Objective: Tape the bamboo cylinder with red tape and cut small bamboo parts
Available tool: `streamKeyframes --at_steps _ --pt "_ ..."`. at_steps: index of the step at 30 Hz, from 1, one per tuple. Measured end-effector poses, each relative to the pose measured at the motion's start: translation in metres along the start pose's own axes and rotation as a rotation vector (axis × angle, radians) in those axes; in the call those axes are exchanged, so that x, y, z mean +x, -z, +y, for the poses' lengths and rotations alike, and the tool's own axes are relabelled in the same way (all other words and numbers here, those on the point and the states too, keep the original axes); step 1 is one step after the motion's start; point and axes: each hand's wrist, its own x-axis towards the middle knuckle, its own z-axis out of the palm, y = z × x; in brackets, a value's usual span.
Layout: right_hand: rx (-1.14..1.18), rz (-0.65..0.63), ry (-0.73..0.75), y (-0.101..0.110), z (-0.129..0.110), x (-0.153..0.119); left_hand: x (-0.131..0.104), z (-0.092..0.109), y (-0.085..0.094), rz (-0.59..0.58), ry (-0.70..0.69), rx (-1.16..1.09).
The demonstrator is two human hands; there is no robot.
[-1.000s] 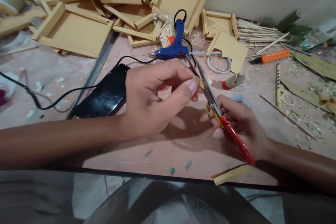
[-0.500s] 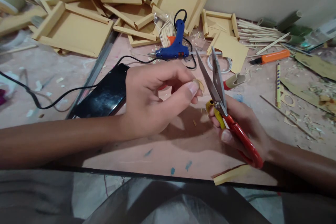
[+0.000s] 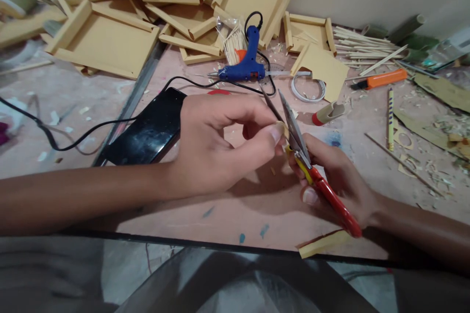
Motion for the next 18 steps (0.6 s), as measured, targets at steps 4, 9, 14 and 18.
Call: streamKeyframes --at_steps 4,9,14,18 --pt "0.002 -0.018 -0.02 0.0002 0.0014 -0.0008 -0.0002 0.0013 -0.001 0.02 0.015 0.008" --pt "0.002 0.001 0.007 -0.0008 0.0009 0.0005 -0.0008 0.0024 -0.0028 0.038 0.052 0.032" --pt "-0.02 0.012 0.015 -0.0012 0.0017 0.0014 -0.0005 0.004 -0.0036 0.047 0.077 0.029" --pt "-0.041 0.016 0.022 -0.0007 0.0035 0.0011 0.0004 0.0065 -0.0025 0.045 0.118 0.036"
